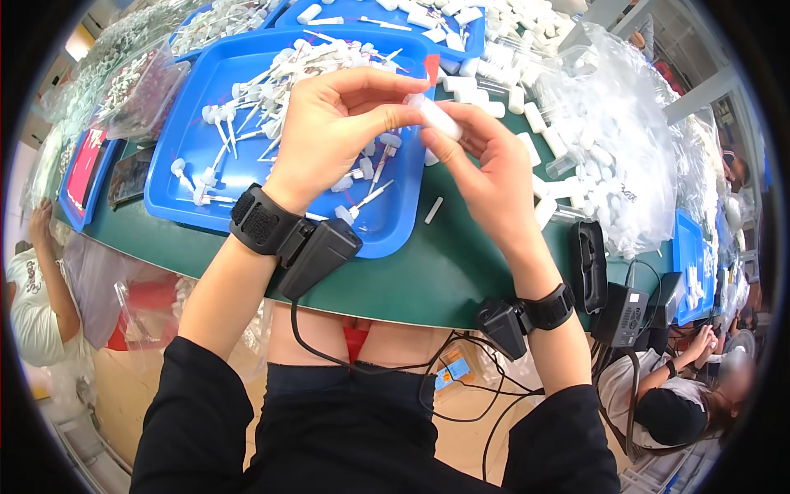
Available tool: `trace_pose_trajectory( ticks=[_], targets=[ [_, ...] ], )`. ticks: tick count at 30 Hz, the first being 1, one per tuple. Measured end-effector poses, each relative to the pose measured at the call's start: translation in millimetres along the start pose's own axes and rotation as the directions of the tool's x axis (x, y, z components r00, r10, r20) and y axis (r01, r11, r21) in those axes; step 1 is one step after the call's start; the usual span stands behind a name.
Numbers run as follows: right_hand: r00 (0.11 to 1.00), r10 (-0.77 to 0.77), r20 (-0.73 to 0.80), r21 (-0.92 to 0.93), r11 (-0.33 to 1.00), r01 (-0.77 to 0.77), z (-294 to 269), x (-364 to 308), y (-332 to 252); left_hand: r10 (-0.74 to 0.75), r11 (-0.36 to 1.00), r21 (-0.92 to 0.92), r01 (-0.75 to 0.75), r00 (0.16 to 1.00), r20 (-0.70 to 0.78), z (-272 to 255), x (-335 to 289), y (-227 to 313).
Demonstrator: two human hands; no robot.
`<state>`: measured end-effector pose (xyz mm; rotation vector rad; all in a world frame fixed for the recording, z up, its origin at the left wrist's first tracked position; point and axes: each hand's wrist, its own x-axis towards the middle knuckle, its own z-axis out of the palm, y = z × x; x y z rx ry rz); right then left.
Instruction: The person sits at a green table in a factory setting, repeatedly picking up small white cylindrical plastic pieces and thin white rods. They insert the rods into the cylinders and place the assembled units into a blue tray. The process is repetitive and involves handling small parts by hand.
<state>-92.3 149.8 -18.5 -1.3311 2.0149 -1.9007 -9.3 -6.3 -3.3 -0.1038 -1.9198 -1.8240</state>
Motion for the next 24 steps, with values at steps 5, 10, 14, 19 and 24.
trace_pose_trajectory(
  ticks=[5, 10, 14, 19, 24],
  targets=[
    [0.999, -0.016, -0.045, -0.142, 0.990, 0.009, 1.5, -0.4, -3.1, -0.023, 1.000, 0.000, 0.023, 1.000, -0.009, -0.4, 0.7, -2.0],
    [0.989, -0.063, -0.131, -0.168, 0.985, 0.041, 8.2, -2.8, -1.8, -0.034, 0.996, 0.085, 0.034, 0.999, -0.002, -4.0, 1.4, -0.4],
    [0.983, -0.100, -0.156, -0.178, 0.981, 0.071, 8.8, -2.9, -2.1, -0.028, 0.993, 0.115, 0.029, 1.000, -0.007, -2.3, 0.8, 3.4],
    [0.973, -0.212, -0.090, -0.302, 0.937, 0.176, 1.2, -1.4, 1.7, -0.009, 0.990, 0.144, 0.006, 1.000, 0.017, 0.1, 0.2, 4.3],
    [0.948, -0.316, -0.046, -0.412, 0.870, 0.271, -0.9, -0.7, -9.1, 0.033, 0.996, 0.085, -0.036, 0.999, 0.042, -0.5, -0.1, 1.5]
  ],
)
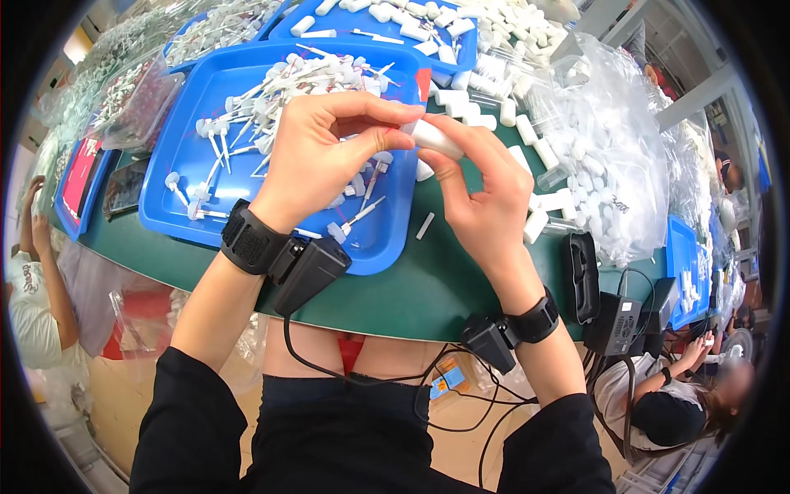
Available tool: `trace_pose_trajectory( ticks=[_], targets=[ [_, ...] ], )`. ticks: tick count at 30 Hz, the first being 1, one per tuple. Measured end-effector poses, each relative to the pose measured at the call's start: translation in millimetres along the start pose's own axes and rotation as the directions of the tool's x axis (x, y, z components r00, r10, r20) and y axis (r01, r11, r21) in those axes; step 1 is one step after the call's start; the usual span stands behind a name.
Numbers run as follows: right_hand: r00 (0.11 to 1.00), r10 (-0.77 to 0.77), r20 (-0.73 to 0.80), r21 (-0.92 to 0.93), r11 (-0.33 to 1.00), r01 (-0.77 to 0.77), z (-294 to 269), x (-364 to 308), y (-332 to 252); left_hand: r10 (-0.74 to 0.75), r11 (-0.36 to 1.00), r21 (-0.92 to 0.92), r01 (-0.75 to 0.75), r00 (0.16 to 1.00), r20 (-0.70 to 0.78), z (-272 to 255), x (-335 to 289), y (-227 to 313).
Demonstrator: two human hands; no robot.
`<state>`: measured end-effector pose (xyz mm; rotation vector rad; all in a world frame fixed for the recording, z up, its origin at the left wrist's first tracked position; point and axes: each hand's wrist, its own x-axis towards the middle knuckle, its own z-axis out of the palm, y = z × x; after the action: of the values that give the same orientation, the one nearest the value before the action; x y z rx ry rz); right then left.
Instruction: The person sits at a green table in a factory setting, repeatedly picking up small white cylindrical plastic pieces and thin white rods. They insert the rods into the cylinders and place the assembled units into a blue tray. The process is repetitive and involves handling small parts by hand.
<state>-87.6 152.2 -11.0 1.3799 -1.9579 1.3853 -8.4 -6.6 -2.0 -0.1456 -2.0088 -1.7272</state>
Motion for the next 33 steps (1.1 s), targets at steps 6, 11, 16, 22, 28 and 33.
trace_pose_trajectory(
  ticks=[6, 11, 16, 22, 28, 33],
  targets=[
    [0.997, -0.046, -0.068, -0.019, 0.999, 0.045, -1.4, 6.2, -0.3, 0.027, 0.981, -0.189, -0.042, 0.997, -0.078, 5.9, 3.9, 1.4],
    [0.993, -0.083, -0.088, -0.036, 0.996, 0.080, -0.7, 3.8, 1.4, -0.067, 0.988, -0.145, 0.058, 0.996, -0.058, 1.5, 0.8, 2.4],
    [0.985, -0.166, -0.057, -0.077, 0.984, 0.161, -0.2, 3.1, -2.0, 0.028, 0.999, -0.021, -0.030, 0.997, -0.068, 1.6, -4.5, 4.1],
    [0.981, -0.167, -0.103, -0.114, 0.981, 0.155, 7.4, 3.5, -2.4, 0.065, 0.995, 0.083, -0.054, 0.988, -0.141, 6.0, -4.6, 4.2],
    [0.986, -0.044, -0.160, 0.121, 0.991, 0.063, 9.7, 9.2, 4.0, -0.037, 0.988, -0.155, 0.003, 0.975, -0.218, 4.2, 7.0, -14.2],
    [0.971, 0.103, -0.217, 0.261, 0.964, -0.044, 45.0, 13.4, 0.2, -0.003, 0.997, 0.073, 0.026, 0.952, -0.305, -16.6, 4.1, -29.9]
  ],
)
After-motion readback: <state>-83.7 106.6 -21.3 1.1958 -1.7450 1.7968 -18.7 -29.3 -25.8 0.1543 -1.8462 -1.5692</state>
